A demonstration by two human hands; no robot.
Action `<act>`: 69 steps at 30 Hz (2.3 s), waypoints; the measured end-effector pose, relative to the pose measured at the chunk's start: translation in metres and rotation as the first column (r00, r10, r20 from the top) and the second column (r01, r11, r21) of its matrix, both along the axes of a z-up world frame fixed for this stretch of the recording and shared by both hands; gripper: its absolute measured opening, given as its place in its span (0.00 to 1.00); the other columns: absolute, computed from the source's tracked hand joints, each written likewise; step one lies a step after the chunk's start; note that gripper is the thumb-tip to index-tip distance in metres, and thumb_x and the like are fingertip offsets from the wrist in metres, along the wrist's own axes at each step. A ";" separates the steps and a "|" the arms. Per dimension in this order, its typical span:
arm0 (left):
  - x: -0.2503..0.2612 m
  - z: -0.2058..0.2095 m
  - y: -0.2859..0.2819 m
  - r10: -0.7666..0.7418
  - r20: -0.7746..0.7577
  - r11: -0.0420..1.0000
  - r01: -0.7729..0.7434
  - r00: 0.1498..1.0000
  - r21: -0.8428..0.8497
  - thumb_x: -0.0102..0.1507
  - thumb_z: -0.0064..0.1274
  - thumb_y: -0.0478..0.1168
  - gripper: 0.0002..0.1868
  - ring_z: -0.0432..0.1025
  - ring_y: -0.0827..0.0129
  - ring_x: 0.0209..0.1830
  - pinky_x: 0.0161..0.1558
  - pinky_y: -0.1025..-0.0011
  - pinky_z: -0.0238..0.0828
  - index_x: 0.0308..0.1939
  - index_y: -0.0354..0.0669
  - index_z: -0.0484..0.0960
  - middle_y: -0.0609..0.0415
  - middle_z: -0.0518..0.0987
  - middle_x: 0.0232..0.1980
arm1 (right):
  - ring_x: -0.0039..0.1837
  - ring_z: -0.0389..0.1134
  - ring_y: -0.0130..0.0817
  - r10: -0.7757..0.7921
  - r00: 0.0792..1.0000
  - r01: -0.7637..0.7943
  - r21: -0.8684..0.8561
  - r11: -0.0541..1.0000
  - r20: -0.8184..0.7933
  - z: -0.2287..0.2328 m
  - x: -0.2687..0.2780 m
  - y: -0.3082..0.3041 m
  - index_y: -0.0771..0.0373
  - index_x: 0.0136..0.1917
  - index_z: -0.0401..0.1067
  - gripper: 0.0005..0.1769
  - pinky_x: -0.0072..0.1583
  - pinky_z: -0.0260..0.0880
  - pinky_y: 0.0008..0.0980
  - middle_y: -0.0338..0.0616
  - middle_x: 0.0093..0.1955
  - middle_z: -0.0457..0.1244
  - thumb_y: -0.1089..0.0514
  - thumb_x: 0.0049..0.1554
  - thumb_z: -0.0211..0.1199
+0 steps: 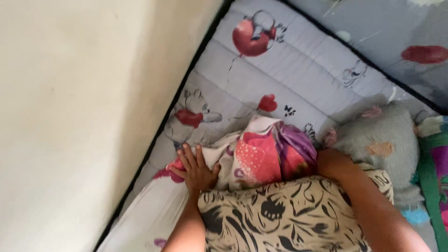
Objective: The person spreads a floral-patterned sheet over a Winnie the Pooh-themed mattress, smoothing and tucking the edges along the sides. The person adjusts the sheet repeatedly to fit the mattress corners and sides.
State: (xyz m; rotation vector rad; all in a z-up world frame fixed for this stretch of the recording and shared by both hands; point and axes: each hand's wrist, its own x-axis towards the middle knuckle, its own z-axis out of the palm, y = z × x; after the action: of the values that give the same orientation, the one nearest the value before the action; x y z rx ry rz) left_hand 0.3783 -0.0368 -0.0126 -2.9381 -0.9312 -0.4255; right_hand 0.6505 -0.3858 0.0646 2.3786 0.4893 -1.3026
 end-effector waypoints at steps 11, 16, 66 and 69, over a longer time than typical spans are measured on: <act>-0.001 0.006 -0.002 -0.016 0.033 1.000 0.015 0.999 0.023 0.67 0.17 0.76 0.47 0.51 0.37 0.80 0.65 0.23 0.32 0.76 0.50 0.63 0.35 0.59 0.80 | 0.55 0.72 0.64 -0.412 0.853 0.124 0.642 0.757 0.321 0.039 -0.027 0.020 0.72 0.56 0.77 0.18 0.57 0.74 0.54 0.68 0.49 0.70 0.68 0.54 0.54; -0.008 -0.013 -0.003 0.009 -0.023 0.998 -0.010 1.000 -0.055 0.64 0.24 0.77 0.47 0.46 0.37 0.82 0.65 0.20 0.30 0.76 0.51 0.60 0.35 0.55 0.82 | 0.57 0.70 0.67 -0.677 0.674 0.265 0.759 0.595 0.296 0.083 -0.003 0.052 0.56 0.62 0.78 0.26 0.58 0.69 0.58 0.61 0.51 0.69 0.67 0.54 0.50; -0.005 0.005 0.052 0.021 0.088 1.000 -0.020 0.996 -0.007 0.53 0.57 0.51 0.13 0.73 0.55 0.40 0.46 0.52 0.66 0.38 0.53 0.78 0.55 0.72 0.37 | 0.60 0.64 0.66 -0.642 0.670 -0.144 0.913 0.382 0.374 -0.094 0.143 0.060 0.61 0.57 0.67 0.14 0.61 0.65 0.55 0.60 0.54 0.60 0.58 0.59 0.61; 0.000 0.029 0.050 0.321 0.285 0.936 -0.257 0.903 -0.242 0.61 0.55 0.41 0.08 0.76 0.61 0.33 0.40 0.65 0.73 0.43 0.61 0.80 0.63 0.75 0.36 | 0.64 0.62 0.61 -0.605 0.705 -0.179 0.918 0.355 0.371 -0.085 0.138 0.056 0.62 0.60 0.66 0.17 0.65 0.64 0.53 0.57 0.57 0.60 0.61 0.58 0.63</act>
State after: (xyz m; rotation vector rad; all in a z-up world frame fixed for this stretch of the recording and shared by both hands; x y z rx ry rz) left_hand 0.3788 0.0133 0.0159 -2.8740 -1.5102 -0.8571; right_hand 0.7881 -0.3300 -0.0200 3.7264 0.7830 0.1044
